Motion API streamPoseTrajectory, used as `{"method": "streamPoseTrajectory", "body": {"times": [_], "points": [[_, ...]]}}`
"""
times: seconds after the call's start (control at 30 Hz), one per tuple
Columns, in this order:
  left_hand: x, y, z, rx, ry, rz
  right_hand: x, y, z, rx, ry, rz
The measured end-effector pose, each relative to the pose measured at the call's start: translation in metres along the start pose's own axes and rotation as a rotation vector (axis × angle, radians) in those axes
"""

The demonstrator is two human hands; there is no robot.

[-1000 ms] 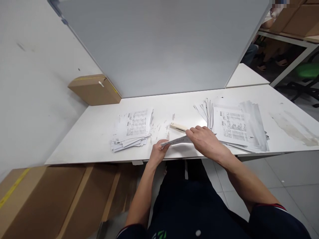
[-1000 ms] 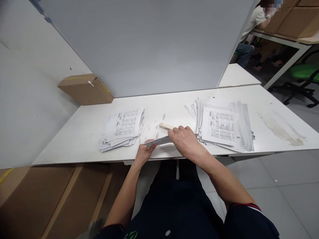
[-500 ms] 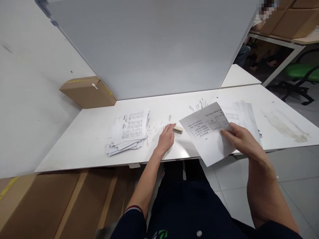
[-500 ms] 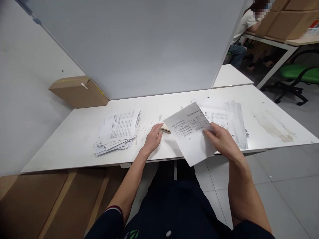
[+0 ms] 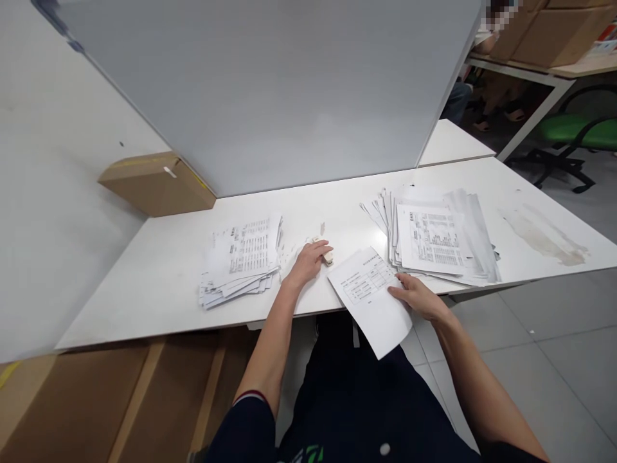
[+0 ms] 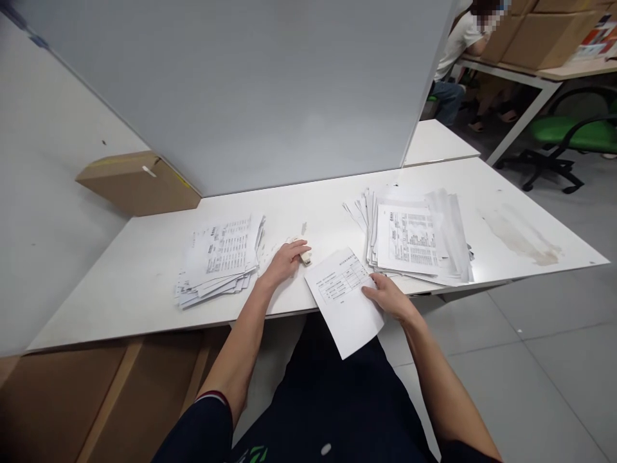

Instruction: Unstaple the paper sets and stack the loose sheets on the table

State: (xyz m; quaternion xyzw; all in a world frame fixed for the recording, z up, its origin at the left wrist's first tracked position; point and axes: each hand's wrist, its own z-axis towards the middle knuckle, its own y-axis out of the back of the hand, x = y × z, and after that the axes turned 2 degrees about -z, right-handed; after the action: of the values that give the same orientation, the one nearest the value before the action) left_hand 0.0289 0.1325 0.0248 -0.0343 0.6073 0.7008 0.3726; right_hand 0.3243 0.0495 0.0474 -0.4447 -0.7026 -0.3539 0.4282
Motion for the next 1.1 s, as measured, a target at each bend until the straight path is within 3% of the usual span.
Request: {"method": "streamPoseTrajectory", "body": {"times": [0.13,0.3,0.57,0.93,1.1], "points": [[0.005,0.0,-0.005,-0.023,-0.002,-0.021,0.0,-0.008,0.013,0.006,0.005,0.073],[0.004,-0.005,-0.011,-0.084,0.003,-0.047,0.002,-0.012,0.02,-0.063,0.006,0.001],[-0.006,-0.012,-0.037,-0.303,-0.028,-0.018,0.004,-0.018,0.025,-0.12,0.013,-0.085],[-0.007,-0.021,-0.047,-0.279,0.018,0.106,-0.005,-0.019,0.034,-0.163,0.019,-0.153],[-0.009,-0.02,-0.049,-0.295,-0.01,0.114,0.007,-0.016,0.023,-0.232,0.058,-0.257]]}}
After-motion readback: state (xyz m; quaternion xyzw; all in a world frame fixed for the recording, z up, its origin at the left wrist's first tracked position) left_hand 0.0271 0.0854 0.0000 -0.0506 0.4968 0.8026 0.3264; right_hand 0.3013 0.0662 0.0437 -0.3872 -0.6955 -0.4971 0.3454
